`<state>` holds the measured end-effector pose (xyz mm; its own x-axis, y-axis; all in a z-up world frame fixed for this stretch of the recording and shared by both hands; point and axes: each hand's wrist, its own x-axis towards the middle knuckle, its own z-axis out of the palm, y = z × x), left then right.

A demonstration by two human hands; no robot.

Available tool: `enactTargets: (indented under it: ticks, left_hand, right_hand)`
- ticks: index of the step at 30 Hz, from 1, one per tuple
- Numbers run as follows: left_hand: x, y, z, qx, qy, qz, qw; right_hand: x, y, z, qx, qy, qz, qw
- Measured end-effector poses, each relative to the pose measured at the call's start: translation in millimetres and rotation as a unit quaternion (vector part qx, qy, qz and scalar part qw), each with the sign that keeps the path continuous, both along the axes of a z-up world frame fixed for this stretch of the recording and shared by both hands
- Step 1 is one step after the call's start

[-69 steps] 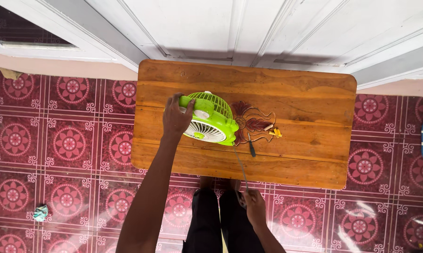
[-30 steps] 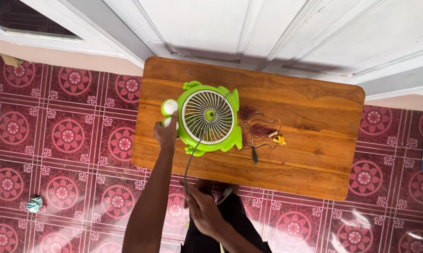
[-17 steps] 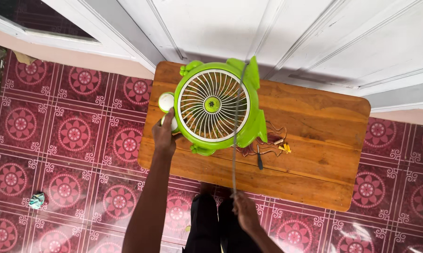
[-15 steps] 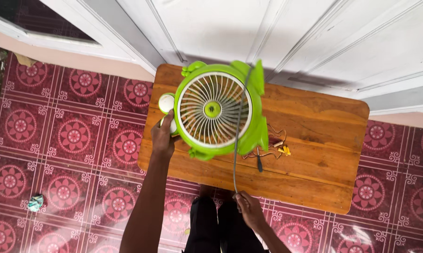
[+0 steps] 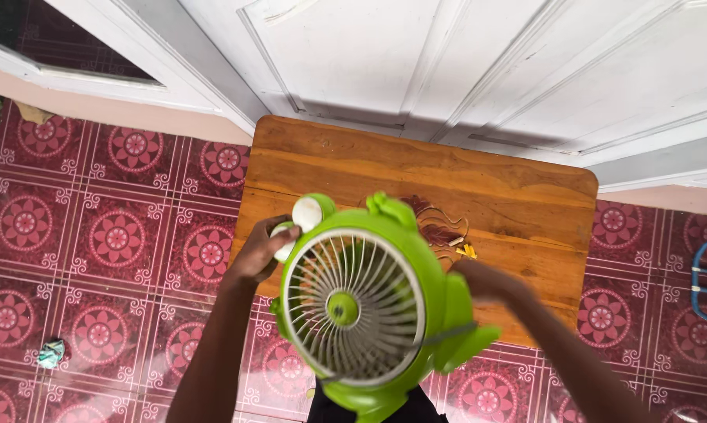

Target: The person uses a screwdriver to tighten screws on the base of a green frog-shaped fan placed on a wooden table. The person rotates the fan to access different screw locations and secures the base components.

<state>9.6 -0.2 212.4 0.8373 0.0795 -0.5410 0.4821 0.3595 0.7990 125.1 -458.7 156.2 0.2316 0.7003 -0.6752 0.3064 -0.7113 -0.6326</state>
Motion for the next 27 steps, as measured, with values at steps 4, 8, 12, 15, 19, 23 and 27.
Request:
enactTargets:
  ticks: [4, 8, 12, 15, 19, 23, 27]
  left_hand:
    - [-3.4, 2.1, 19.2, 0.0, -0.02, -0.067, 0.998]
    - [3.5, 5.5, 32.4, 0.074, -0.051, -0.081, 0.993]
    - [14.9, 2.8, 47.4, 0.174, -0.027, -0.056, 0.983]
    - [29.6, -0.8, 55.9, 0.202, 0.003, -0.018, 0.979]
    - [44.7, -0.6, 49.4, 0.245, -0.018, 0.029, 0.969]
    - [54.8, -9.2, 29.0, 0.207, -0.024, 0.123, 0.97]
    - [64.2, -16.7, 2.6, 0.219, -0.018, 0.153, 0.964]
  right_hand:
    - [50.3, 14.9, 121.4, -0.134, -0.047, 0.03, 0.989]
    - [87.5, 33.6, 188.8, -0.106, -0.128, 0.011, 0.986]
    - [93.5, 59.3, 222.4, -0.137, -0.205, 0.012, 0.969]
    - [92.7, 80.5, 234.9, -0.164, -0.187, -0.049, 0.967]
    - [91.2, 98.7, 208.6, -0.102, -0.096, -0.258, 0.956]
    - [70.3, 105.0, 137.1, 0.054, 0.085, -0.519, 0.849]
    - [6.8, 119.2, 44.7, 0.15, -0.07, -0.521, 0.837]
